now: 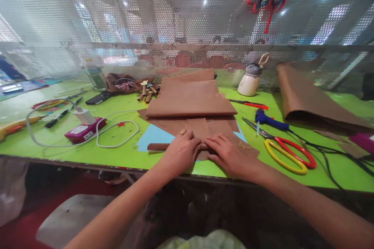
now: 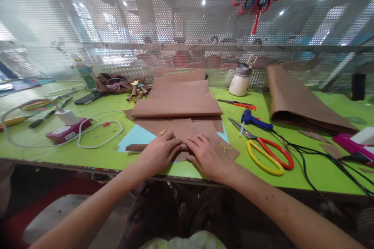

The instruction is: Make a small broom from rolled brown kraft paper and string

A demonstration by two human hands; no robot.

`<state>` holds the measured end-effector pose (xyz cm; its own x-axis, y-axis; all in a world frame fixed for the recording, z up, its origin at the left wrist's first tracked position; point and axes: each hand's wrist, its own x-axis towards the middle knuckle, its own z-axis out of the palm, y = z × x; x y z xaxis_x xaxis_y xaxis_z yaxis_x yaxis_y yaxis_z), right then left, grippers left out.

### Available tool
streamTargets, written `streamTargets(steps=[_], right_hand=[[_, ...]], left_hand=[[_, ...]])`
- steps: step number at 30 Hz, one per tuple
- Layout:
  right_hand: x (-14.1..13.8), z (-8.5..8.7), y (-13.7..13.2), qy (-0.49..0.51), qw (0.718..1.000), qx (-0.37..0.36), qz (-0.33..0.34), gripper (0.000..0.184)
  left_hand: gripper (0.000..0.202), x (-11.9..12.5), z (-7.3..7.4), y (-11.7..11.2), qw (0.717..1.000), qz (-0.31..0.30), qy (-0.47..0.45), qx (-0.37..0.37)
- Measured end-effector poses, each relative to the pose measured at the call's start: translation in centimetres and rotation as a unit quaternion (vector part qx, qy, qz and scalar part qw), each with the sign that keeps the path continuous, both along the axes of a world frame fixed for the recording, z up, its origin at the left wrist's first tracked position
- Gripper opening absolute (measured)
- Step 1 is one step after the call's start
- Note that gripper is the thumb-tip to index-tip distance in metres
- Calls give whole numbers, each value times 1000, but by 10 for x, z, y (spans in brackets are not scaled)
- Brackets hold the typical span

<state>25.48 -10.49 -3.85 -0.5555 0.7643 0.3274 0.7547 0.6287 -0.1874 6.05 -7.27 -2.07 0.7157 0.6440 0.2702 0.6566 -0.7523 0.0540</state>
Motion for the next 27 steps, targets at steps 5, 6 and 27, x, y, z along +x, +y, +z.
streamTargets(steps=[5, 6, 27], right_hand=[[5, -3, 12, -57, 998, 7, -20, 43], [6, -3, 15, -64, 998, 6, -23, 44], [18, 0, 27, 21, 999, 33, 21, 24]], left_hand=[[19, -8, -2, 4, 1000, 2, 12, 29], [17, -9, -3, 5, 999, 2, 22, 33], [19, -9, -6, 26, 998, 40, 38, 29]])
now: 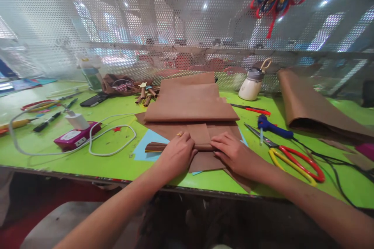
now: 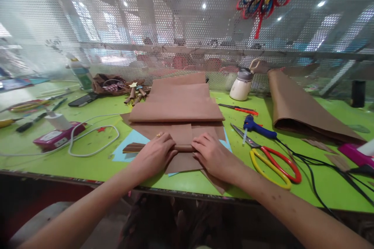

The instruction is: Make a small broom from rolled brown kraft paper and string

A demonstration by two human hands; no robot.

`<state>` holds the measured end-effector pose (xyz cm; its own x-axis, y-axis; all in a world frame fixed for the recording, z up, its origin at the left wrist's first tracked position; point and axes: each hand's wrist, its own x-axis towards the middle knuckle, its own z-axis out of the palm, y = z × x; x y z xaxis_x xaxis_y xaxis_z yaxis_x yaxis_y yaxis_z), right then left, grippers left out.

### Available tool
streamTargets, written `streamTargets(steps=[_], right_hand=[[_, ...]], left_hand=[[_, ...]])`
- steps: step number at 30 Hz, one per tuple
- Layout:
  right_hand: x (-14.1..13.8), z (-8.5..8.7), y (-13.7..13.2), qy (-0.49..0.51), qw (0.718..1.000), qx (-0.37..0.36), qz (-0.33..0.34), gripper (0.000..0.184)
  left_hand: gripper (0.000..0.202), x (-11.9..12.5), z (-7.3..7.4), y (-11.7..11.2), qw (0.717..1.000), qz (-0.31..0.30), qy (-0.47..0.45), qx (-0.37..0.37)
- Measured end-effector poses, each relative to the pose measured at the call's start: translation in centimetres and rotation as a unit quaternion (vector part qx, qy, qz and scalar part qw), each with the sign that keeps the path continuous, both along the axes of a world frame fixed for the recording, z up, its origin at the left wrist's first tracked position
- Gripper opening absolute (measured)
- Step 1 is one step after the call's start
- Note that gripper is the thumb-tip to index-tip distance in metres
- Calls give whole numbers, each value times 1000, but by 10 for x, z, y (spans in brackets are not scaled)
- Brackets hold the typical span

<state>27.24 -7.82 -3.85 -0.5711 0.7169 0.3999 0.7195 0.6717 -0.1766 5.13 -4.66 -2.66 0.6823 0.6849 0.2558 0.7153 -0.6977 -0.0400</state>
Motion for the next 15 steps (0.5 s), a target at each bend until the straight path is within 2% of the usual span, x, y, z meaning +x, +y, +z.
streamTargets(steps=[6, 12, 15], right_hand=[[1, -1, 16, -30, 1000, -7, 4, 27], [6, -3, 21, -1, 1000, -21, -11, 31], [5, -4, 24, 26, 999, -26, -28, 23]], left_hand=[[17, 0, -3, 3, 1000, 2, -8, 18], [19, 0, -8, 16, 996, -32, 69, 36], [16, 0, -10, 23, 994, -43, 86, 60]])
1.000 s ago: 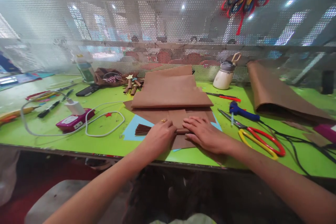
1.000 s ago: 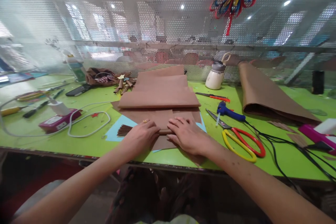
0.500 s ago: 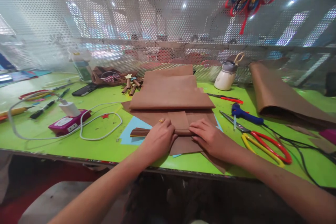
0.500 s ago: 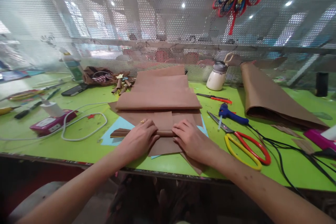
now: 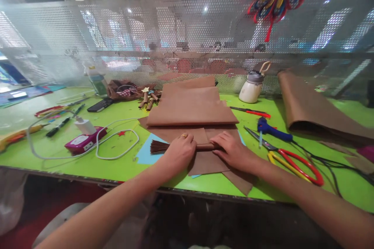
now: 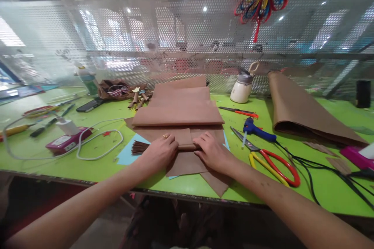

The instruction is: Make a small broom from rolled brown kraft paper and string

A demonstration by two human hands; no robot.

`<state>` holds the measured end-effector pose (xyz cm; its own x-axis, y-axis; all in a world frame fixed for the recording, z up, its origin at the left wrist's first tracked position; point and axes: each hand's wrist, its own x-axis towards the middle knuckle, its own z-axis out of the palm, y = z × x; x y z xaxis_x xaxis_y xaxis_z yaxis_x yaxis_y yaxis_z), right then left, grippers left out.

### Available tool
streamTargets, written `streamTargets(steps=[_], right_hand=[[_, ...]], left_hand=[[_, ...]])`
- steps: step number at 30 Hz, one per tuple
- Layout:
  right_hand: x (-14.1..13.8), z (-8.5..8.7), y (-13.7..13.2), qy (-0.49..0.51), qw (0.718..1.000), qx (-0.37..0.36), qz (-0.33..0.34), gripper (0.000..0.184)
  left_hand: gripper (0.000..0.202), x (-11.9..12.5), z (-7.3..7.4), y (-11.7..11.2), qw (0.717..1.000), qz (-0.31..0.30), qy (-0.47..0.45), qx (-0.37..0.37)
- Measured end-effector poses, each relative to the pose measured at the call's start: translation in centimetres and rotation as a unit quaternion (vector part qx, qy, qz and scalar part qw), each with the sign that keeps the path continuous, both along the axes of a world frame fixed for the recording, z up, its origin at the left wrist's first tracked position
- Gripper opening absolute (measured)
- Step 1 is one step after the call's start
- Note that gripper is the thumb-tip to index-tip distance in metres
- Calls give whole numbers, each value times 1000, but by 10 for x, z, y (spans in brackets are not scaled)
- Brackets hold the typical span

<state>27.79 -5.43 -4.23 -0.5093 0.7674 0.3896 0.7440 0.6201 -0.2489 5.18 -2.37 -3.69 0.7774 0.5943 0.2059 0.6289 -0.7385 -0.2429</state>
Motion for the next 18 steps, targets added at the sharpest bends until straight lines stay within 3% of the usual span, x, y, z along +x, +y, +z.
streamTargets(steps=[6, 11, 13, 15, 18], right_hand=[[-2, 3, 8, 49, 998, -15, 28, 13], [-3, 25, 6, 147, 978, -149, 13, 16], [-4, 35, 6, 194, 945, -262, -11, 20], [-3, 43, 7, 245, 892, -378, -30, 27], [-2, 48, 11, 280, 834, -474, -39, 32]], left_hand=[[15, -3, 4, 10, 1000, -27, 2, 4], [13, 0, 27, 4, 998, -50, 6, 42], [10, 3, 37, 2, 995, -65, 21, 67], [9, 7, 46, 1, 993, -83, 32, 82], [10, 10, 52, 3, 989, -116, 38, 79]])
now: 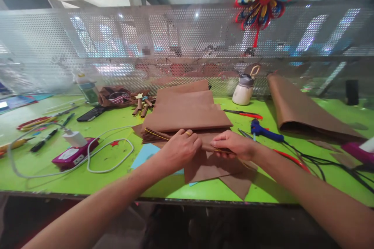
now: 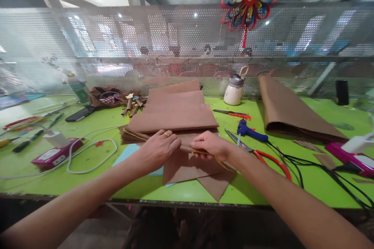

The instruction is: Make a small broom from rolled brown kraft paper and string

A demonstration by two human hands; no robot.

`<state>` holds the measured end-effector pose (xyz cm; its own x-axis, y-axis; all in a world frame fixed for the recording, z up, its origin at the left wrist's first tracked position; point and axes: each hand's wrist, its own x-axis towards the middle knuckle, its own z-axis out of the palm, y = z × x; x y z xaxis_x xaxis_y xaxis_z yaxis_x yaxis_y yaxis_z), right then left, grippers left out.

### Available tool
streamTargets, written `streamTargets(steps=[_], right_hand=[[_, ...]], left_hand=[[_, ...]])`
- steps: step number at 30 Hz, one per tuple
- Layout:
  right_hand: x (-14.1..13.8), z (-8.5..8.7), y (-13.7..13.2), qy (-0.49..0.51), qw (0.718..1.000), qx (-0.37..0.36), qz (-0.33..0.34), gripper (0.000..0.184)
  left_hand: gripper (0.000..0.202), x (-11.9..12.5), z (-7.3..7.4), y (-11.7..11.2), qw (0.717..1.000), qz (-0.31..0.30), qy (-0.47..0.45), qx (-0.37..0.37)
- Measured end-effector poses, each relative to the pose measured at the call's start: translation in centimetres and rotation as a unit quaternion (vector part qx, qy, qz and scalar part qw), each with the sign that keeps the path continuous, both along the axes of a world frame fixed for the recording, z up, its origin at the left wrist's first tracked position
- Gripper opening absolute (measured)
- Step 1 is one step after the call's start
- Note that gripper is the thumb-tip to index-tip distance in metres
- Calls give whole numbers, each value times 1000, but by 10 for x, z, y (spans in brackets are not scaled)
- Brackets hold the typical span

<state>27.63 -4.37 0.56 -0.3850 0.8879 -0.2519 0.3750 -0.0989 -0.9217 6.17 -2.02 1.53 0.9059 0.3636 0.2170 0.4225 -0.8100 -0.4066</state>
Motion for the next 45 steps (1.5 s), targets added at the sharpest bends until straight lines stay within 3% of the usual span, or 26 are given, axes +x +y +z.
streamTargets(steps=[2, 5, 8, 10, 11, 12, 14, 17, 19, 23, 25, 26, 28, 31, 33, 35, 37, 42, 45], right_hand=[[1, 2, 1, -16, 1000, 16, 7, 34], [2, 8, -2, -94, 976, 197, -5, 30], [0, 12, -7, -225, 879, 419, 6, 20], [-1, 12, -9, -298, 824, 481, 19, 17], [-1, 12, -9, -310, 816, 487, 19, 18], [-1, 11, -9, -300, 824, 480, 13, 20], [-1, 11, -6, -230, 873, 431, 7, 23], [0, 12, 2, -100, 950, 295, 5, 26], [2, 11, 7, -36, 979, 200, 6, 31], [6, 6, 12, 54, 997, 52, 31, 39], [5, 7, 9, 18, 997, 70, 25, 39], [3, 9, 7, -22, 993, 118, 11, 37], [-3, 13, 1, -123, 956, 266, -17, 28], [-13, 14, -5, -274, 846, 457, 2, 24], [-18, 12, -7, -351, 787, 507, 31, 25], [-21, 8, -7, -383, 766, 514, 38, 28], [-21, 5, -6, -360, 793, 490, 42, 29], [-16, 0, 2, -193, 925, 326, 35, 26], [-12, -1, 6, -131, 968, 214, 23, 32]], left_hand=[[13, 1, 2, 4, 1000, -10, -3, -25], [19, 1, 4, 13, 995, 11, -16, -99], [23, 2, 9, 21, 985, 36, -31, -166], [25, 3, 14, 26, 981, 25, -32, -189], [26, 3, 17, 27, 981, 14, -30, -193], [27, 4, 19, 29, 981, 4, -28, -190], [26, 5, 23, 30, 986, -4, -24, -168], [21, 8, 24, 31, 995, 4, -21, -101], [19, 11, 22, 31, 998, 2, -22, -61], [18, 11, 20, 29, 999, -23, -20, -41], [19, 9, 19, 29, 998, -19, -26, -60], [20, 7, 19, 29, 997, -11, -31, -74], [25, 3, 17, 31, 993, 6, -47, -109], [33, -3, 14, 32, 986, 22, -70, -153], [33, -6, 14, 33, 981, 27, -77, -174], [30, -8, 14, 33, 976, 24, -78, -204], [30, -8, 15, 34, 970, 17, -72, -231], [27, -7, 14, 35, 978, 20, -57, -200], [19, -5, 13, 34, 983, -7, -47, -177]])
